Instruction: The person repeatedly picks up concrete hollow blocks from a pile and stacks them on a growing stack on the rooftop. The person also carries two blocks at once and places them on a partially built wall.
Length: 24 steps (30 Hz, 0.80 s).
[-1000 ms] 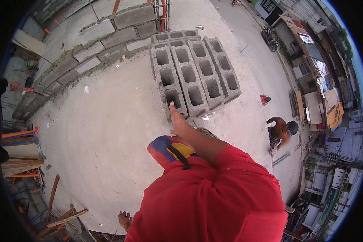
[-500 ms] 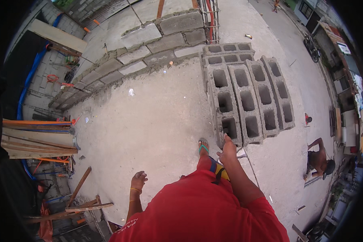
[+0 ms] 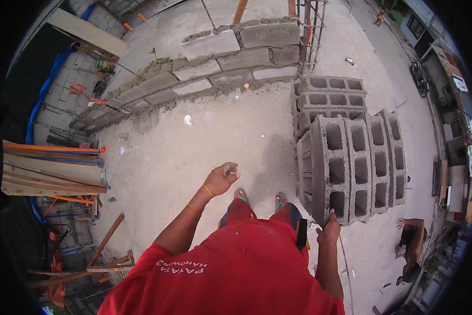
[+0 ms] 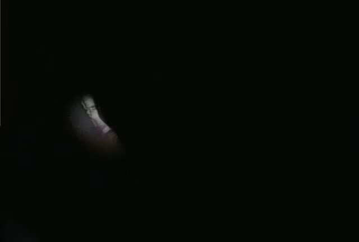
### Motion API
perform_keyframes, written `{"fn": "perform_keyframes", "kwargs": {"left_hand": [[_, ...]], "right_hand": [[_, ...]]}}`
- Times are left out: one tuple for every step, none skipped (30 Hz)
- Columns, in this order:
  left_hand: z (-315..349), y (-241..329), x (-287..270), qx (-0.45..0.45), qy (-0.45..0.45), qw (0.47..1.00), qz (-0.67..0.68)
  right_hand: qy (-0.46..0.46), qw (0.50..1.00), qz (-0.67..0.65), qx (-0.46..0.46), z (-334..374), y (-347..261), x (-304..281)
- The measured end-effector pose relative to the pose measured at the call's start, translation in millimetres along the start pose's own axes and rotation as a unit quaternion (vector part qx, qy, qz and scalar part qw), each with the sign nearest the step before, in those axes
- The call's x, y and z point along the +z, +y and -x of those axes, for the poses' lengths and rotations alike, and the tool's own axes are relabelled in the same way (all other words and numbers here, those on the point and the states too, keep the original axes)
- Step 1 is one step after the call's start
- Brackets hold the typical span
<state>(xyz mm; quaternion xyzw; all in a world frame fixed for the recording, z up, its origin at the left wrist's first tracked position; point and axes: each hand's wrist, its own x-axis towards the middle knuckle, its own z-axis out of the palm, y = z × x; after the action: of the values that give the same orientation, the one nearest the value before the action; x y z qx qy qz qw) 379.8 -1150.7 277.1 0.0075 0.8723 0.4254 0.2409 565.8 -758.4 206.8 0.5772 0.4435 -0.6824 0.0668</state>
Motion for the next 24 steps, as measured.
{"fn": "perform_keyframes", "kwargs": {"left_hand": [[-26.1, 14.1, 0.1, 0.038, -0.019, 0.999, -0.004], [-52.2, 31.2, 2.9, 0.078, -0.042, 0.996, -0.022], [-75.4, 50.5, 8.6, 0.117, -0.053, 0.991, -0.034], [-98.9, 73.2, 17.1, 0.173, -0.062, 0.981, -0.064], [-117.8, 96.0, 24.2, 0.218, -0.064, 0.969, -0.097], [-133.4, 120.3, 33.2, 0.243, -0.077, 0.96, -0.113], [-148.1, 146.5, 44.5, 0.277, -0.077, 0.949, -0.126], [-162.0, 172.1, 57.3, 0.288, -0.075, 0.943, -0.149], [-173.6, 194.0, 71.0, 0.312, -0.062, 0.933, -0.166], [-184.5, 210.8, 83.3, 0.316, -0.066, 0.926, -0.197], [-197.5, 227.7, 96.0, 0.324, -0.066, 0.915, -0.23], [-209.7, 241.6, 108.0, 0.332, -0.062, 0.903, -0.265], [-220.5, 252.0, 119.0, 0.306, -0.083, 0.901, -0.296], [-232.0, 260.9, 128.5, 0.277, -0.1, 0.897, -0.329], [-242.4, 265.9, 135.5, 0.247, -0.119, 0.889, -0.367], [-254.7, 269.8, 139.9, 0.218, -0.164, 0.877, -0.395], [-267.7, 274.4, 145.1, 0.192, -0.211, 0.862, -0.42], [-276.0, 276.7, 153.0, 0.166, -0.252, 0.846, -0.44], [-283.0, 277.1, 159.5, 0.166, -0.268, 0.834, -0.452], [-289.1, 276.4, 163.9, 0.165, -0.277, 0.824, -0.466], [-293.8, 274.6, 166.9, 0.159, -0.284, 0.813, -0.484], [-297.4, 273.5, 170.7, 0.151, -0.288, 0.813, -0.483], [-300.6, 272.7, 173.3, 0.155, -0.286, 0.814, -0.481], [-302.3, 270.9, 174.3, 0.154, -0.29, 0.816, -0.477]], "right_hand": [[0.07, 0.997, 0.008, -0.013, 2.7, -2.5, 7.6], [0.107, 0.994, -0.006, -0.007, 6.1, -4.1, 12.2], [0.13, 0.991, -0.016, -0.026, 8.5, -3.6, 17.9], [0.162, 0.987, -0.021, -0.01, 8.2, -6.9, 22.0], [0.186, 0.982, -0.031, -0.008, 9.7, -6.5, 25.4], [0.192, 0.981, -0.039, -0.006, 9.8, -8.4, 27.8], [0.18, 0.983, -0.043, -0.014, 9.5, -9.1, 31.4], [0.187, 0.981, -0.049, -0.02, 10.4, -9.5, 32.5], [0.202, 0.978, -0.042, -0.024, 9.2, -10.6, 34.9], [0.202, 0.978, -0.031, -0.03, 10.0, -10.2, 35.2], [0.202, 0.978, -0.022, -0.038, 9.0, -11.0, 36.7], [0.239, 0.971, -0.01, -0.028, 9.9, -10.3, 37.1], [0.241, 0.967, -0.031, -0.072, 9.8, -9.9, 38.7], [0.244, 0.96, -0.049, -0.126, 11.5, -8.7, 39.2], [0.237, 0.954, -0.066, -0.169, 12.3, -7.4, 42.7], [0.228, 0.961, -0.096, -0.12, 13.7, -8.9, 42.0], [0.244, 0.958, -0.089, -0.121, 14.5, -8.6, 45.1], [0.261, 0.954, -0.078, -0.127, 15.1, -9.5, 45.9], [0.278, 0.948, -0.066, -0.14, 15.0, -10.1, 47.8], [0.276, 0.947, -0.057, -0.151, 15.6, -10.7, 48.8], [0.28, 0.949, -0.048, -0.134, 16.4, -11.7, 49.1], [0.285, 0.948, -0.046, -0.133, 16.6, -12.5, 50.0], [0.283, 0.947, -0.045, -0.145, 16.8, -13.8, 49.6], [0.283, 0.947, -0.042, -0.148, 17.0, -14.6, 49.2]]}}
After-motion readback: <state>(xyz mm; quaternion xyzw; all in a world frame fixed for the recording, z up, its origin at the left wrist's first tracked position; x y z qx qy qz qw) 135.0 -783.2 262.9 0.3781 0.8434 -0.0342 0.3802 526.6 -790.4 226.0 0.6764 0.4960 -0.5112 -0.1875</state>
